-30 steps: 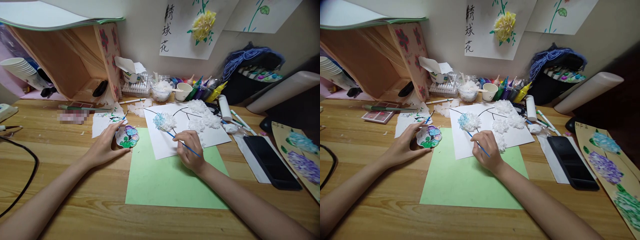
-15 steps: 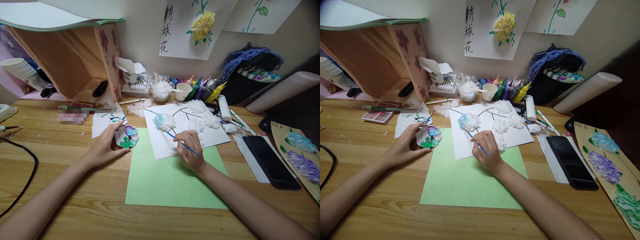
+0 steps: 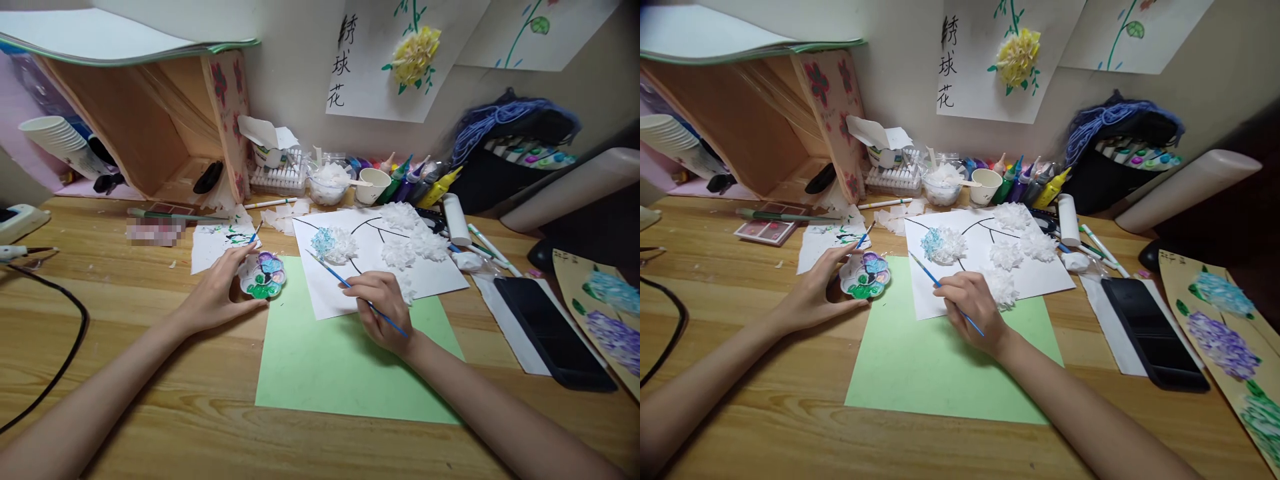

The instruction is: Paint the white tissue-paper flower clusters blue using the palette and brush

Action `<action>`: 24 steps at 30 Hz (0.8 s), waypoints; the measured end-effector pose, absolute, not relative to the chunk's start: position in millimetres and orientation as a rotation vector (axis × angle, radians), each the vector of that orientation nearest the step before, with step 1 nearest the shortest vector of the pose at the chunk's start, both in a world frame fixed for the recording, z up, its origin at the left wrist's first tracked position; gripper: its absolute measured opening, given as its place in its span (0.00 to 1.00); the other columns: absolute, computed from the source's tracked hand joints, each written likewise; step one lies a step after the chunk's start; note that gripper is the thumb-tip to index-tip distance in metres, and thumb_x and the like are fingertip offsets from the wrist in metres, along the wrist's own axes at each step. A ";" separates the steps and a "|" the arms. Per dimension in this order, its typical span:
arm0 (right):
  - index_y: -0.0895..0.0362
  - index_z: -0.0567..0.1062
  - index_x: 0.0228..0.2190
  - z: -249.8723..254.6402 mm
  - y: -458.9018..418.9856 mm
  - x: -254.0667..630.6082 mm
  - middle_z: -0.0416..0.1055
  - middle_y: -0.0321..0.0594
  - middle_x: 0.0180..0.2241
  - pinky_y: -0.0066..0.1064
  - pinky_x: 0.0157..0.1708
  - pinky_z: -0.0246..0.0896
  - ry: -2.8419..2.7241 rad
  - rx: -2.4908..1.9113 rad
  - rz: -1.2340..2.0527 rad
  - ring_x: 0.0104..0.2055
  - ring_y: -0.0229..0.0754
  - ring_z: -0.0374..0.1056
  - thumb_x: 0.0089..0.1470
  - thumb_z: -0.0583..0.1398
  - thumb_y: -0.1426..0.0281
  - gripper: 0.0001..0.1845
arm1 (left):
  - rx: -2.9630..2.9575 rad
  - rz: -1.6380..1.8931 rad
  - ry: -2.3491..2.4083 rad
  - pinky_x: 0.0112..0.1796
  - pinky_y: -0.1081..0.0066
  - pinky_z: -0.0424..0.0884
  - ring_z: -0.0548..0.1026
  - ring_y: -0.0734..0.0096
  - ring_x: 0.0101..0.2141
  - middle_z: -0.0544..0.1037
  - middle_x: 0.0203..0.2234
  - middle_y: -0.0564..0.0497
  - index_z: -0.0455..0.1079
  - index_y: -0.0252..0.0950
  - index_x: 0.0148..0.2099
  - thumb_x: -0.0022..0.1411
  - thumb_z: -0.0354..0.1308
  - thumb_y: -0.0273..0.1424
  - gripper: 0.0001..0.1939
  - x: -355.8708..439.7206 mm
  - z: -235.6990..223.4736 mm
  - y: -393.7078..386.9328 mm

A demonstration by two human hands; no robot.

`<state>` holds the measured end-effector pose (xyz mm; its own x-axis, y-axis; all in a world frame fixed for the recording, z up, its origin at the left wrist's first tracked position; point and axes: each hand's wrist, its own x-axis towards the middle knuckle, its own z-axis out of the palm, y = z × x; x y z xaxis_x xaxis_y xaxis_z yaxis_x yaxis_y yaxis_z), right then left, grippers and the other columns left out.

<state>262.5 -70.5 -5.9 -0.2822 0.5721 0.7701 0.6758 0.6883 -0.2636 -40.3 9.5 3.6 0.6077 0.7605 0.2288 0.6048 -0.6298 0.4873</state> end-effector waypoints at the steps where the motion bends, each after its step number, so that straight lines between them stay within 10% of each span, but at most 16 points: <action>1: 0.51 0.69 0.45 -6.3 -70.1 261.2 0.78 0.39 0.38 0.37 0.39 0.65 -2.015 -0.945 -0.098 0.40 0.43 0.70 0.59 0.53 0.79 0.16 | 2.476 0.612 1.082 0.60 0.53 0.64 0.64 0.53 0.61 0.63 0.61 0.42 0.44 0.45 0.69 0.57 0.65 0.42 0.46 -39.9 3.5 8.7; 24: 0.54 0.69 0.52 -8.5 -64.5 254.6 0.77 0.42 0.47 0.35 0.49 0.63 -2.261 -0.880 0.146 0.50 0.42 0.69 0.64 0.51 0.74 0.16 | 2.531 0.791 0.904 0.59 0.51 0.65 0.65 0.53 0.60 0.66 0.58 0.40 0.45 0.43 0.69 0.54 0.68 0.35 0.47 -35.8 -0.6 6.6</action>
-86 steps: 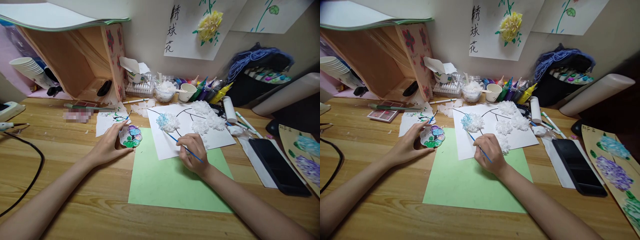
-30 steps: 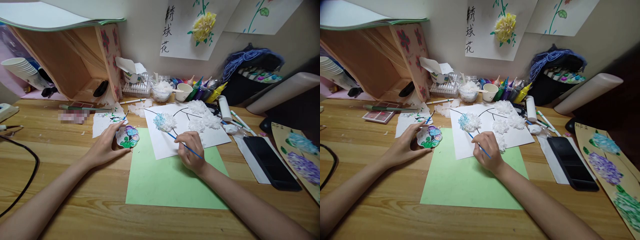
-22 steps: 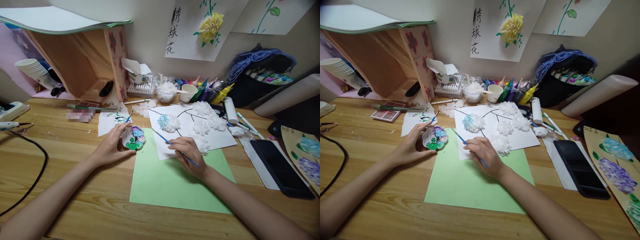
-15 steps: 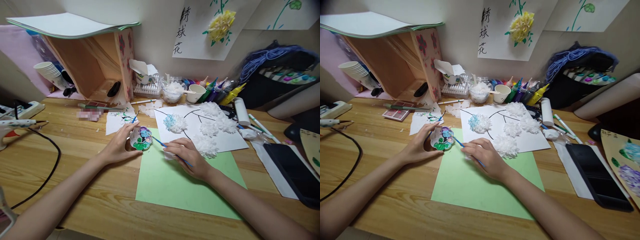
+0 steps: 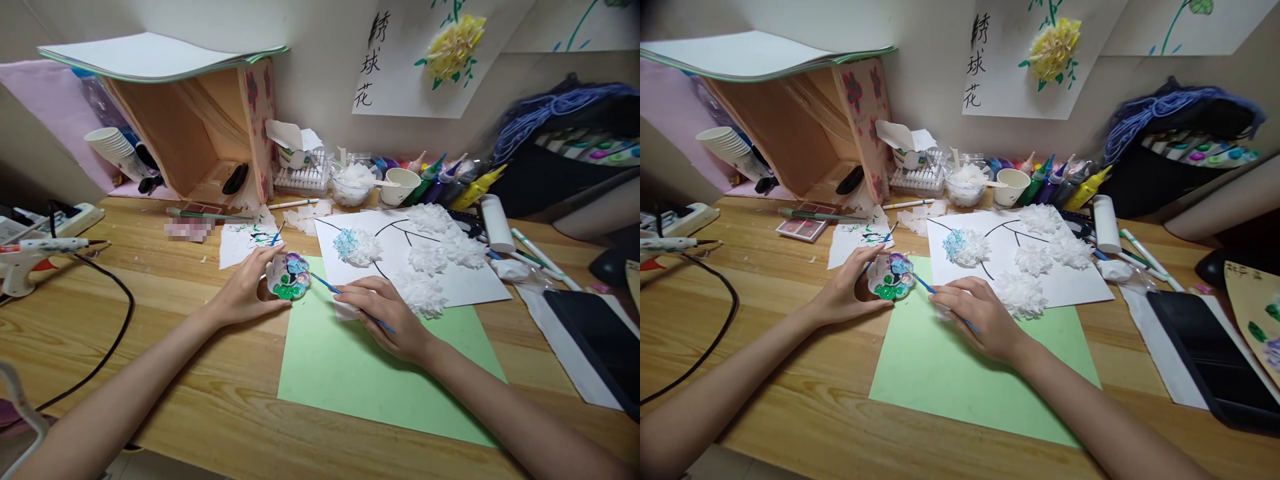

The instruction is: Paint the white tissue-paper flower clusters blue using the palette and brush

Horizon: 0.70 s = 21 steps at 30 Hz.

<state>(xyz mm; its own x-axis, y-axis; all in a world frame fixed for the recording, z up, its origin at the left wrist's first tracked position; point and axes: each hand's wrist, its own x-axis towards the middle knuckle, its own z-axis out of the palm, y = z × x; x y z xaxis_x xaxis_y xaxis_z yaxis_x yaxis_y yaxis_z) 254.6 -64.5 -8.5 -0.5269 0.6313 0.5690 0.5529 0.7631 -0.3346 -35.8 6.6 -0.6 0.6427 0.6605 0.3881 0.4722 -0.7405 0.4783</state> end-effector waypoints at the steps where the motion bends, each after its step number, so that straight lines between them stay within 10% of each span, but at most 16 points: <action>1: 0.54 0.69 0.52 -8.4 -64.5 254.8 0.77 0.42 0.47 0.35 0.48 0.63 -2.264 -0.876 0.146 0.50 0.42 0.69 0.63 0.52 0.74 0.16 | 2.530 0.792 0.905 0.59 0.51 0.65 0.65 0.53 0.60 0.66 0.58 0.40 0.45 0.43 0.69 0.54 0.68 0.35 0.47 -36.0 -0.4 6.5; 21: 0.52 0.70 0.33 -12.6 -71.6 265.9 0.72 0.37 0.28 0.38 0.36 0.60 -1.675 -1.158 -0.145 0.35 0.45 0.65 0.55 0.52 0.79 0.11 | 2.555 0.745 1.036 0.55 0.54 0.70 0.69 0.52 0.57 0.67 0.58 0.41 0.46 0.44 0.69 0.54 0.68 0.38 0.46 -39.1 3.9 8.1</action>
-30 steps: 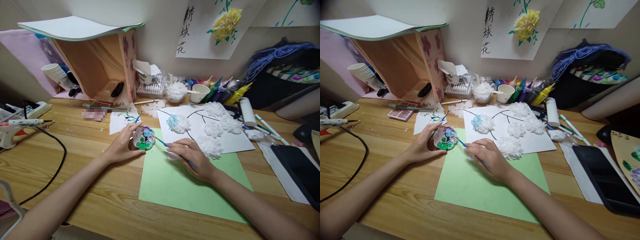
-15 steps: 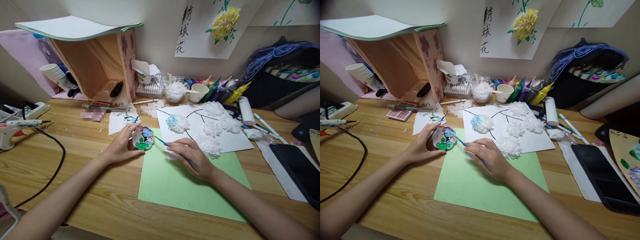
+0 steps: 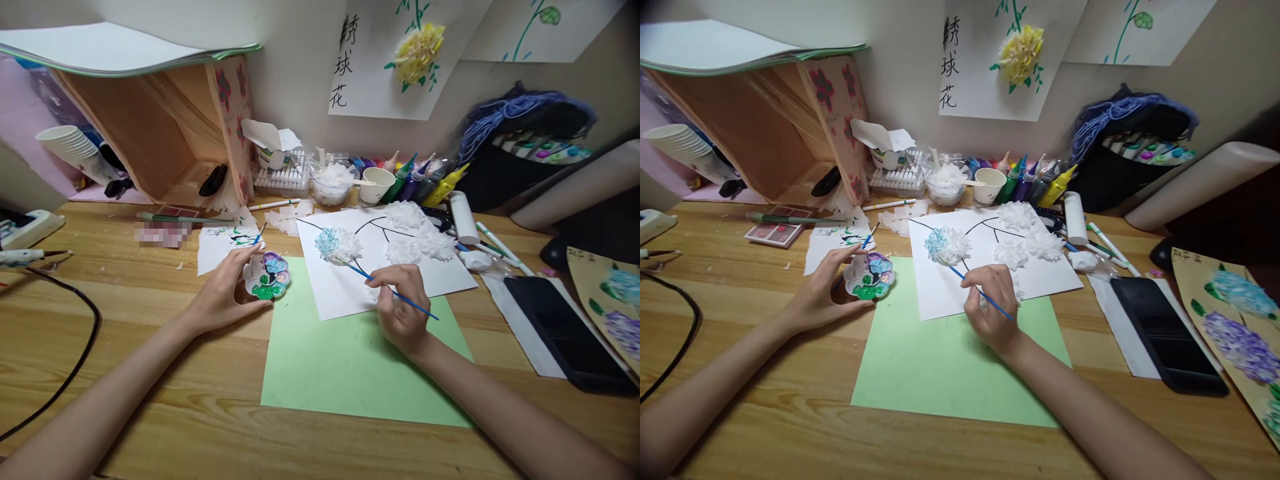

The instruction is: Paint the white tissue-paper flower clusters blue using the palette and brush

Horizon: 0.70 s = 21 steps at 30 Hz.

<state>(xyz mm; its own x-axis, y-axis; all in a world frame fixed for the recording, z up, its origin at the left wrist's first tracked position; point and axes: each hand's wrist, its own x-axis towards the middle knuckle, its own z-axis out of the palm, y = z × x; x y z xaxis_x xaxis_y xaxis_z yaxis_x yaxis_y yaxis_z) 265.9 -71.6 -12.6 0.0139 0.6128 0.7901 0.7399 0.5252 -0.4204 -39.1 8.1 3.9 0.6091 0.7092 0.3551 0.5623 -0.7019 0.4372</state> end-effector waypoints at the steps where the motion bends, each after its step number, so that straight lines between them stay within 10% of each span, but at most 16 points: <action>1: 0.52 0.69 0.32 -12.8 -71.3 266.1 0.72 0.37 0.28 0.37 0.36 0.60 -1.678 -1.168 -0.155 0.35 0.45 0.64 0.55 0.52 0.79 0.11 | 2.556 0.741 1.043 0.54 0.55 0.70 0.70 0.53 0.56 0.67 0.58 0.41 0.46 0.44 0.69 0.55 0.67 0.38 0.46 -38.9 4.0 8.3; 21: 0.50 0.69 0.33 -12.0 -65.9 265.4 0.71 0.37 0.28 0.41 0.37 0.58 -1.698 -1.224 -0.105 0.35 0.46 0.64 0.58 0.50 0.76 0.11 | 2.577 0.720 1.043 0.54 0.55 0.71 0.69 0.52 0.58 0.67 0.57 0.41 0.47 0.44 0.68 0.55 0.67 0.38 0.45 -39.6 2.5 9.7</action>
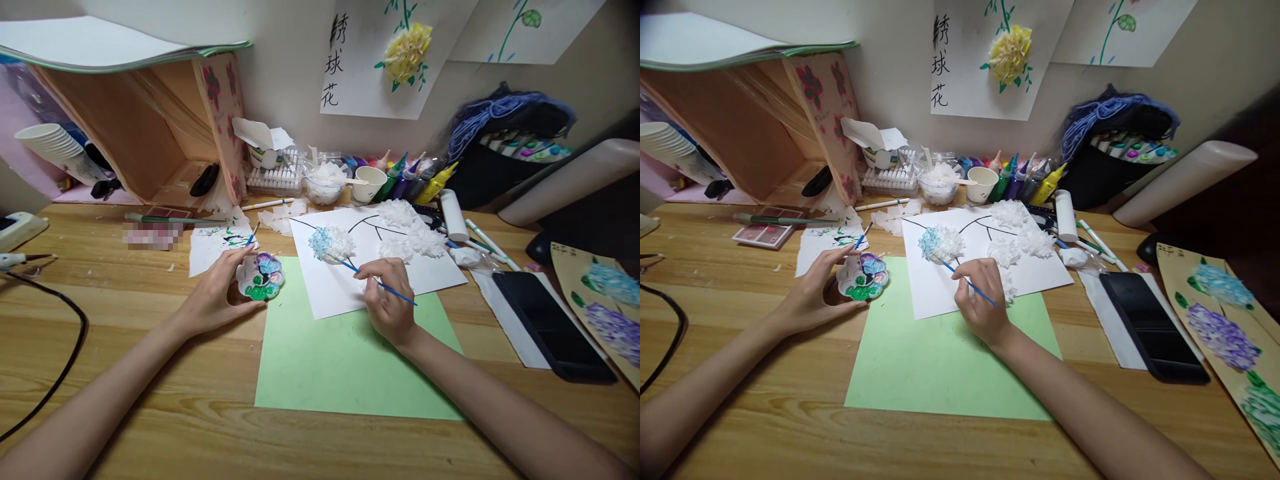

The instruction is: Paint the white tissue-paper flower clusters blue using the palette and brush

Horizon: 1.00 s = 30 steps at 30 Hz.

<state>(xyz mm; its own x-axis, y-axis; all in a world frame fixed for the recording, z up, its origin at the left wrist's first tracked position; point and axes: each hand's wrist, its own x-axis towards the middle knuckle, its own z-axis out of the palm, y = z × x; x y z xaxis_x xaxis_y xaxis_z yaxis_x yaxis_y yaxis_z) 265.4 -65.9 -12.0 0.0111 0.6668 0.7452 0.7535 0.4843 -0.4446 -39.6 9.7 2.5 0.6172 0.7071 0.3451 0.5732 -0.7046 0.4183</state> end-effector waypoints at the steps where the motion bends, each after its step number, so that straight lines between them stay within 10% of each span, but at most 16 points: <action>1: 0.50 0.69 0.33 -12.3 -66.0 265.6 0.71 0.37 0.28 0.41 0.37 0.58 -1.686 -1.232 -0.108 0.35 0.47 0.64 0.59 0.50 0.76 0.11 | 2.575 0.720 1.044 0.54 0.56 0.71 0.69 0.52 0.58 0.67 0.58 0.41 0.47 0.44 0.68 0.56 0.67 0.38 0.44 -39.4 2.7 9.6; 30: 0.50 0.70 0.37 -1.0 -64.2 302.2 0.74 0.38 0.31 0.42 0.38 0.61 -1.696 -1.074 -0.177 0.37 0.47 0.68 0.57 0.52 0.75 0.11 | 2.339 0.951 1.098 0.54 0.53 0.70 0.69 0.53 0.56 0.67 0.56 0.41 0.50 0.43 0.67 0.56 0.66 0.38 0.41 4.6 5.7 7.5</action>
